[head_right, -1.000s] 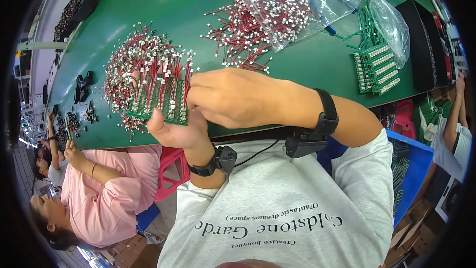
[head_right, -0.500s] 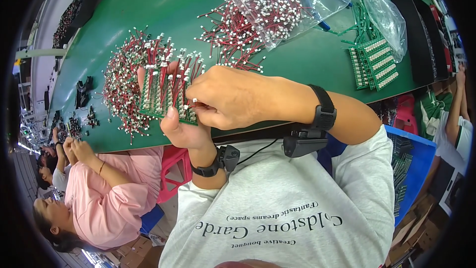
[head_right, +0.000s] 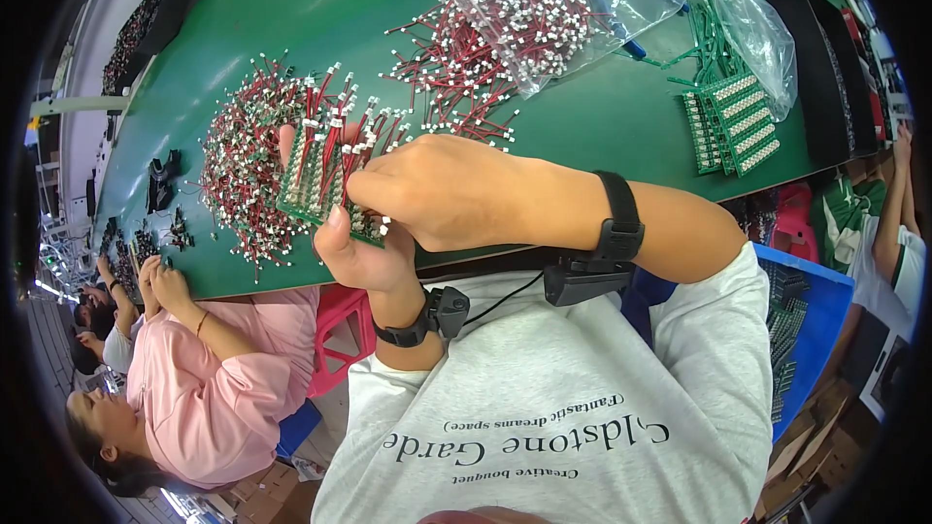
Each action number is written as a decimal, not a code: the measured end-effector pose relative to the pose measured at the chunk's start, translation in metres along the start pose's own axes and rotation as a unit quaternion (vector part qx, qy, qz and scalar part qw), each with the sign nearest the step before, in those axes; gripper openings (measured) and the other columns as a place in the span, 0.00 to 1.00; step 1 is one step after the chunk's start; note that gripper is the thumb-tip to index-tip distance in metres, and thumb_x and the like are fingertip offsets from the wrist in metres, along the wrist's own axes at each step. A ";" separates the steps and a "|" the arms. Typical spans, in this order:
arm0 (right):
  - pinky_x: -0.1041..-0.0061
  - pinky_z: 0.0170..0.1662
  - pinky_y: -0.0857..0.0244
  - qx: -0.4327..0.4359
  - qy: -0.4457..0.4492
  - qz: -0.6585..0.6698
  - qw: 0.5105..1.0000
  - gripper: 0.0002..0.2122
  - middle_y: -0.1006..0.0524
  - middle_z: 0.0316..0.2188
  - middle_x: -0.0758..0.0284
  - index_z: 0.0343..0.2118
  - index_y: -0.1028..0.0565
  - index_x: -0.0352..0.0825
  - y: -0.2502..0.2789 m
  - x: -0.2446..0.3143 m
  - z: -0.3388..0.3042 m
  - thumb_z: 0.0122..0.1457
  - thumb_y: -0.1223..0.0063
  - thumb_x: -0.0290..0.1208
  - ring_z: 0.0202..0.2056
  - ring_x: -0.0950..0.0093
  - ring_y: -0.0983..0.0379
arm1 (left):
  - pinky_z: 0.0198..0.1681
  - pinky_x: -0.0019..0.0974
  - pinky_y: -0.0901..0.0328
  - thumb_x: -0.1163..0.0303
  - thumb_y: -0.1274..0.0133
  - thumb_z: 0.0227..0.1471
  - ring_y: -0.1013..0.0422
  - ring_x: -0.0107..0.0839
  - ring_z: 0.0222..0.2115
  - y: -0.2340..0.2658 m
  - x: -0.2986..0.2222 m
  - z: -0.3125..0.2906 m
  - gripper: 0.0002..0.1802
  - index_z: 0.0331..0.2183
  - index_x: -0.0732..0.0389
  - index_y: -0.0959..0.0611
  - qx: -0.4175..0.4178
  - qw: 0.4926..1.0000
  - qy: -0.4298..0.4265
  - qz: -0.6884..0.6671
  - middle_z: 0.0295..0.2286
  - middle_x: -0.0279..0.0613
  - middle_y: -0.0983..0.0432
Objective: The person picks up a circuit board and inserts red and white wires into its ports by hand. After filling the board, the person sets it aside and picks up a new circuit board to repeat the process.
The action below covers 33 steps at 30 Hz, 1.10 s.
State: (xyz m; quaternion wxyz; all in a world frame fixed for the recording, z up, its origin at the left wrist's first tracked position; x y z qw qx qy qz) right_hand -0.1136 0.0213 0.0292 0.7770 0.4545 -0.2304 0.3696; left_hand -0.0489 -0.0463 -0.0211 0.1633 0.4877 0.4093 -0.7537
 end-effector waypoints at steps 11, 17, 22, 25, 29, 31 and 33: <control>0.68 0.30 0.33 -0.077 -0.036 -0.136 0.987 0.08 0.26 0.26 0.66 0.30 0.24 0.36 0.060 -0.035 0.000 0.47 0.38 0.28 0.28 0.65 0.27 | 0.52 0.51 0.37 0.63 0.57 0.49 0.31 0.44 0.49 0.045 -0.041 0.004 0.34 0.58 0.66 0.36 -0.153 0.963 -0.159 0.156 0.51 0.49 0.32; 0.67 0.38 0.34 0.126 -0.135 -0.195 0.963 0.06 0.30 0.31 0.67 0.27 0.26 0.37 0.012 -0.058 -0.012 0.46 0.39 0.27 0.39 0.65 0.30 | 0.53 0.51 0.38 0.64 0.58 0.49 0.32 0.43 0.49 0.043 -0.031 0.014 0.35 0.59 0.66 0.38 -0.031 0.983 -0.116 -0.138 0.52 0.48 0.32; 0.67 0.37 0.35 0.054 -0.054 -0.169 0.983 0.06 0.30 0.29 0.66 0.28 0.27 0.35 0.021 -0.052 -0.003 0.48 0.41 0.24 0.37 0.66 0.31 | 0.54 0.52 0.39 0.64 0.58 0.49 0.33 0.43 0.50 0.044 -0.032 0.015 0.36 0.60 0.66 0.39 -0.035 0.983 -0.111 -0.139 0.52 0.48 0.33; 0.69 0.35 0.34 -0.047 -0.071 -0.115 0.990 0.05 0.29 0.27 0.64 0.29 0.28 0.33 0.043 -0.043 0.005 0.50 0.43 0.21 0.33 0.67 0.30 | 0.54 0.53 0.40 0.64 0.57 0.49 0.33 0.43 0.50 0.040 -0.034 0.015 0.36 0.60 0.65 0.39 -0.042 0.984 -0.117 -0.127 0.53 0.48 0.34; 0.74 0.32 0.32 -0.126 -0.103 -0.010 0.987 0.05 0.25 0.27 0.62 0.32 0.26 0.30 0.056 -0.042 0.006 0.52 0.46 0.17 0.29 0.68 0.26 | 0.54 0.53 0.39 0.63 0.58 0.49 0.33 0.44 0.50 0.040 -0.034 0.015 0.36 0.60 0.65 0.40 -0.034 0.981 -0.122 -0.146 0.52 0.49 0.33; 0.75 0.33 0.31 -0.130 -0.096 0.017 0.987 0.05 0.24 0.27 0.62 0.32 0.25 0.30 0.053 -0.037 0.005 0.52 0.45 0.17 0.29 0.68 0.25 | 0.52 0.52 0.38 0.63 0.58 0.49 0.32 0.45 0.48 0.040 -0.030 0.016 0.35 0.59 0.66 0.38 -0.041 0.986 -0.107 -0.124 0.50 0.52 0.32; 0.75 0.31 0.31 -0.105 -0.003 0.030 0.994 0.06 0.23 0.28 0.62 0.32 0.24 0.30 0.045 -0.016 0.008 0.51 0.44 0.17 0.28 0.68 0.25 | 0.52 0.52 0.37 0.63 0.58 0.49 0.31 0.45 0.47 0.035 -0.028 0.016 0.34 0.57 0.67 0.37 -0.050 0.988 -0.104 -0.107 0.48 0.53 0.30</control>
Point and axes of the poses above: each hand's wrist, its own z-axis towards the middle knuckle, its own y-axis out of the back of the hand, x = y × z, the point moved 9 cm from there along z, towards the middle knuckle
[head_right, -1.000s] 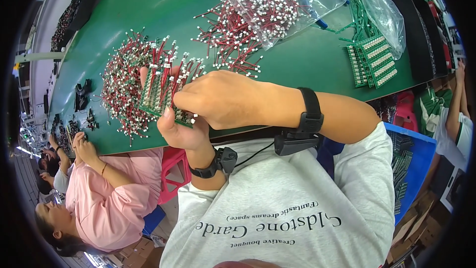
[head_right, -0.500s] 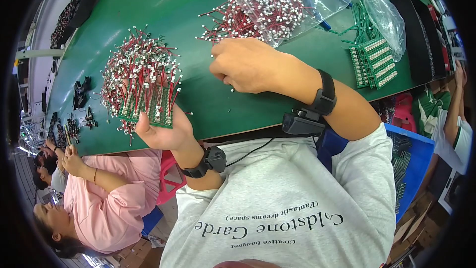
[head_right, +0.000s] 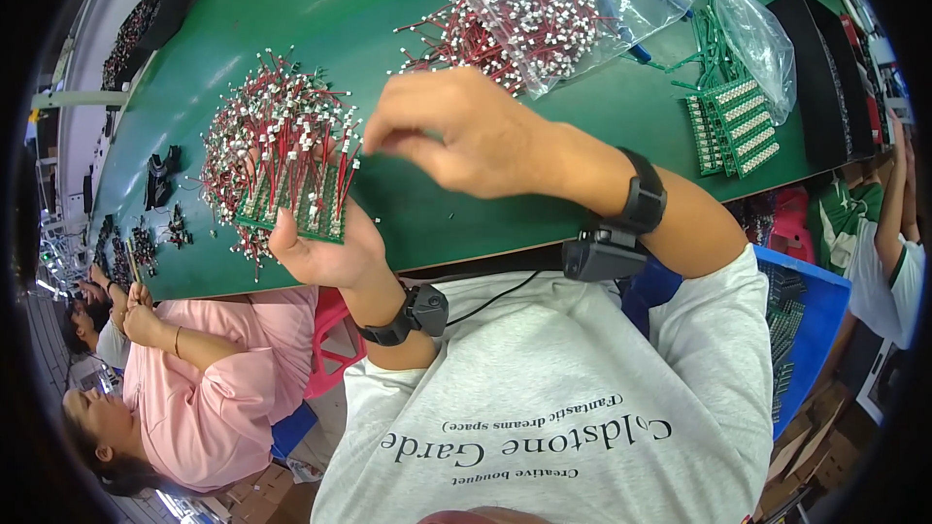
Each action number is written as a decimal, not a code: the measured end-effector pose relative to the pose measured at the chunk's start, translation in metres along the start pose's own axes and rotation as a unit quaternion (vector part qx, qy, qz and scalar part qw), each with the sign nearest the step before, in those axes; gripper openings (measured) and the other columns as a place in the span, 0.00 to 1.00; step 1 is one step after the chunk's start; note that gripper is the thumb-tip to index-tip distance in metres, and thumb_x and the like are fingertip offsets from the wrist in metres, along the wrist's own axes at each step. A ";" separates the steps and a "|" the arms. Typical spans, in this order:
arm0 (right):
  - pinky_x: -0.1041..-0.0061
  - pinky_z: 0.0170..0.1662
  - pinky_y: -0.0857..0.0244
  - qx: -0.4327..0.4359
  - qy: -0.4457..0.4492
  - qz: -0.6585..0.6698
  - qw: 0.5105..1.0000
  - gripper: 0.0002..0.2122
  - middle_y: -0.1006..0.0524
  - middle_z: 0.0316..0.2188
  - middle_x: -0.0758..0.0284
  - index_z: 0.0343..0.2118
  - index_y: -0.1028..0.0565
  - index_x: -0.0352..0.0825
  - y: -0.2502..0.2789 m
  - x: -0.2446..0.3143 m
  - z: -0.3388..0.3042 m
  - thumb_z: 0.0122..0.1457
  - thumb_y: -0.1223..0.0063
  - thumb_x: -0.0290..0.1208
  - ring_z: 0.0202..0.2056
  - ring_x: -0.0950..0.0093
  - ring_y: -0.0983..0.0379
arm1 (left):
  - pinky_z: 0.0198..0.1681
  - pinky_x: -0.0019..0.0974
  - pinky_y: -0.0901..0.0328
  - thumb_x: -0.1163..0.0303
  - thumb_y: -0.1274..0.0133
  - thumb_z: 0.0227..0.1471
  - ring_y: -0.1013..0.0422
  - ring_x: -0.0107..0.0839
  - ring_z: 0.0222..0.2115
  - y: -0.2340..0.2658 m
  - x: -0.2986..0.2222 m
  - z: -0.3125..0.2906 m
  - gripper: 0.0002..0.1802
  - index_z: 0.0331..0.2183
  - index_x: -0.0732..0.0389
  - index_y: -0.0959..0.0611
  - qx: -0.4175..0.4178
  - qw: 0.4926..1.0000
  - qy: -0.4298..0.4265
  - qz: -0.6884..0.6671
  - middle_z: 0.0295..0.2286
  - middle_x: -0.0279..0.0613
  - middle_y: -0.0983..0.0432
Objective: The person picks up a circuit board and inserts red and white wires into its ports by hand. After filling the board, the person sets it aside and picks up a new circuit board to repeat the process.
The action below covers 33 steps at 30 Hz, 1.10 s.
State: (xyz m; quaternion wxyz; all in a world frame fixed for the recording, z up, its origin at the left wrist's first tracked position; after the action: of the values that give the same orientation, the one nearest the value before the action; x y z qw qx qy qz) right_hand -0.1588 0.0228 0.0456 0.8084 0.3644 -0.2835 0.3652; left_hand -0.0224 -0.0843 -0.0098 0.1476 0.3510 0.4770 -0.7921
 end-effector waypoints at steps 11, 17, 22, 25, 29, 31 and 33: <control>0.66 0.30 0.34 0.072 -0.033 0.064 0.995 0.06 0.27 0.26 0.60 0.30 0.28 0.29 -0.036 0.011 -0.014 0.49 0.42 0.19 0.28 0.60 0.27 | 0.35 0.37 0.34 0.58 0.62 0.49 0.30 0.31 0.29 -0.010 0.026 -0.019 0.37 0.62 0.55 0.42 -0.046 0.995 0.087 0.030 0.33 0.43 0.25; 0.65 0.30 0.34 0.078 -0.042 0.080 0.993 0.07 0.28 0.27 0.59 0.32 0.29 0.28 -0.038 0.008 -0.015 0.50 0.43 0.20 0.28 0.59 0.28 | 0.32 0.35 0.36 0.58 0.63 0.50 0.32 0.29 0.25 0.006 0.043 -0.024 0.39 0.63 0.55 0.46 -0.048 0.986 0.160 0.007 0.38 0.46 0.26; 0.65 0.30 0.34 0.081 -0.032 0.066 0.994 0.07 0.27 0.27 0.59 0.32 0.29 0.28 -0.038 0.010 -0.016 0.50 0.45 0.19 0.28 0.58 0.28 | 0.39 0.38 0.34 0.60 0.62 0.49 0.29 0.34 0.35 -0.023 0.022 -0.016 0.40 0.63 0.56 0.48 -0.031 0.995 0.051 0.078 0.49 0.55 0.32; 0.65 0.29 0.34 0.087 -0.041 0.067 0.993 0.07 0.27 0.27 0.58 0.32 0.29 0.27 -0.040 0.009 -0.016 0.50 0.46 0.19 0.27 0.58 0.28 | 0.48 0.45 0.35 0.66 0.55 0.41 0.31 0.41 0.43 -0.025 0.020 -0.017 0.48 0.63 0.62 0.52 -0.019 0.997 0.059 0.054 0.49 0.56 0.34; 0.66 0.28 0.34 0.084 -0.053 0.075 0.992 0.05 0.27 0.25 0.58 0.31 0.29 0.27 -0.042 0.008 -0.017 0.50 0.46 0.19 0.25 0.59 0.28 | 0.47 0.44 0.34 0.64 0.57 0.43 0.30 0.40 0.42 -0.032 0.012 -0.013 0.46 0.63 0.59 0.50 -0.027 0.994 0.044 0.095 0.49 0.54 0.34; 0.66 0.28 0.35 0.090 -0.059 0.072 0.992 0.05 0.27 0.25 0.59 0.31 0.29 0.27 -0.041 0.008 -0.016 0.50 0.46 0.19 0.25 0.59 0.28 | 0.47 0.43 0.34 0.66 0.53 0.38 0.30 0.39 0.41 -0.034 0.009 -0.011 0.50 0.63 0.62 0.52 -0.035 0.993 0.041 0.104 0.48 0.54 0.34; 0.66 0.27 0.35 0.095 -0.065 0.070 0.991 0.05 0.26 0.25 0.59 0.30 0.28 0.27 -0.042 0.006 -0.016 0.50 0.46 0.19 0.25 0.59 0.28 | 0.47 0.41 0.34 0.65 0.53 0.38 0.30 0.39 0.41 -0.036 0.009 -0.010 0.51 0.63 0.63 0.52 -0.015 0.988 0.050 0.144 0.48 0.53 0.34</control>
State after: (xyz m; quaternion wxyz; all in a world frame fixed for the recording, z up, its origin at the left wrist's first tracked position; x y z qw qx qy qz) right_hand -0.1191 0.0180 0.0250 0.7224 0.4422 -0.3243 0.4213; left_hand -0.0452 -0.0570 0.0039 0.2414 0.4529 0.4402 -0.7368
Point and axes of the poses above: each hand's wrist, its own z-axis towards the middle knuckle, its own y-axis out of the back of the hand, x = y × z, the point moved 9 cm from there along z, towards the middle knuckle
